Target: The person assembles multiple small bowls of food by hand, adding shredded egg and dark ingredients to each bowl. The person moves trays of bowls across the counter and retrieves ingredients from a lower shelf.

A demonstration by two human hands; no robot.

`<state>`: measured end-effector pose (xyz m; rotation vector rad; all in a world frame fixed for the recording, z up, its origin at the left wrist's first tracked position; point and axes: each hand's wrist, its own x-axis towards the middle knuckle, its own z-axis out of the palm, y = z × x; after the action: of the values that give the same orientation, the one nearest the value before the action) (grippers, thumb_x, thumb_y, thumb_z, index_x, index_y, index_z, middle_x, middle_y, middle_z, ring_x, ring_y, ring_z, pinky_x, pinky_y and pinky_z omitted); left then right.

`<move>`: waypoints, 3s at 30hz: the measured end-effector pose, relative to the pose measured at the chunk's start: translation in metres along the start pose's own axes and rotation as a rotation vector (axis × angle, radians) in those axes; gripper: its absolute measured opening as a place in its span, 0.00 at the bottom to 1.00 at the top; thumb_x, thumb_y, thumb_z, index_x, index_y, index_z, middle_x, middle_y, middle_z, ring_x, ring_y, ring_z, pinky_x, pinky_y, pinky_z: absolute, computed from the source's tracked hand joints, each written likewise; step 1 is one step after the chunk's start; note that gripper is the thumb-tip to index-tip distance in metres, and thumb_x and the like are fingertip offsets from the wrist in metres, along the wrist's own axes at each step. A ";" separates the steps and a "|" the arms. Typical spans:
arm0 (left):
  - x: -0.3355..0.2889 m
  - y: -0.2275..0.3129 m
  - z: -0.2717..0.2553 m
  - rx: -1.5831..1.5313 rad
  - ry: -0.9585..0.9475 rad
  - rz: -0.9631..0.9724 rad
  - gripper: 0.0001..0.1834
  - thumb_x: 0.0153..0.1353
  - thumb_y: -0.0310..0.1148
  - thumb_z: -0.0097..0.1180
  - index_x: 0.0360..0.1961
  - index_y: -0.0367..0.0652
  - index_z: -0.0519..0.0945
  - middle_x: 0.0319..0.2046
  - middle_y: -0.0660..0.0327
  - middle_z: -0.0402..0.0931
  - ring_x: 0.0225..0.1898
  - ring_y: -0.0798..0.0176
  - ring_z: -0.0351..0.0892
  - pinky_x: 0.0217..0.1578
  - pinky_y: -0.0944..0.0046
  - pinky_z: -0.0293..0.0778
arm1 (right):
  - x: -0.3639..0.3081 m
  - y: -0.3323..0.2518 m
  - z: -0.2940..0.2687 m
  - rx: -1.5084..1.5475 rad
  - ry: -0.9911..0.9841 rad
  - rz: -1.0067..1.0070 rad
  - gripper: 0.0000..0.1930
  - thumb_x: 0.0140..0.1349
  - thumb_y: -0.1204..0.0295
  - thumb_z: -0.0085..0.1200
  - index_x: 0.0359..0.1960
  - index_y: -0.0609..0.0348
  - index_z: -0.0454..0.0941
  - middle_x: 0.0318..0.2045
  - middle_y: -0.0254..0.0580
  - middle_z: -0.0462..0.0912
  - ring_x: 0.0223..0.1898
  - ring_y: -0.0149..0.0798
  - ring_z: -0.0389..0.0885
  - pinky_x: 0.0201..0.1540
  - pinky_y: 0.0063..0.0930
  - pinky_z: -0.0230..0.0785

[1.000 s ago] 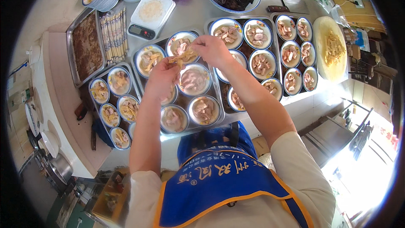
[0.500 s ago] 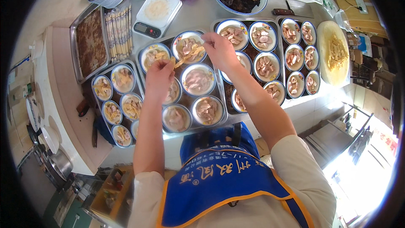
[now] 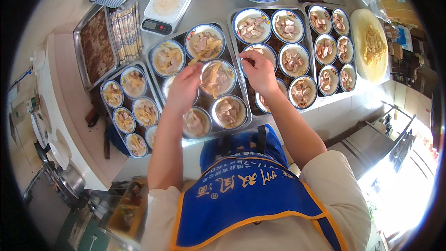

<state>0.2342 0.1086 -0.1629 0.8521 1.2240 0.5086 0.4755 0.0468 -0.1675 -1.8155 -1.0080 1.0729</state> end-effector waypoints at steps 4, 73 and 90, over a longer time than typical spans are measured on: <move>0.011 0.019 -0.002 0.870 0.213 0.295 0.17 0.69 0.32 0.58 0.56 0.36 0.80 0.52 0.50 0.82 0.53 0.52 0.82 0.54 0.55 0.77 | -0.008 0.012 -0.011 0.051 0.038 -0.020 0.08 0.68 0.76 0.58 0.46 0.64 0.84 0.34 0.36 0.85 0.36 0.25 0.79 0.41 0.22 0.73; -0.039 -0.013 0.155 1.071 0.153 0.376 0.09 0.70 0.30 0.57 0.44 0.35 0.82 0.38 0.48 0.83 0.38 0.50 0.84 0.40 0.56 0.78 | 0.145 0.156 -0.523 -1.153 0.448 0.258 0.15 0.65 0.68 0.55 0.51 0.58 0.83 0.55 0.53 0.80 0.51 0.54 0.85 0.53 0.51 0.80; -0.035 0.011 0.193 1.041 0.097 0.334 0.09 0.69 0.31 0.57 0.41 0.35 0.82 0.29 0.53 0.79 0.28 0.58 0.79 0.32 0.59 0.74 | 0.095 0.136 -0.603 0.312 1.104 -0.171 0.13 0.64 0.79 0.51 0.50 0.64 0.76 0.37 0.38 0.82 0.35 0.30 0.79 0.35 0.26 0.73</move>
<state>0.4091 0.0334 -0.1141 1.9498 1.4358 0.1360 1.0903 -0.0544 -0.1137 -1.6391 -0.2772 0.0170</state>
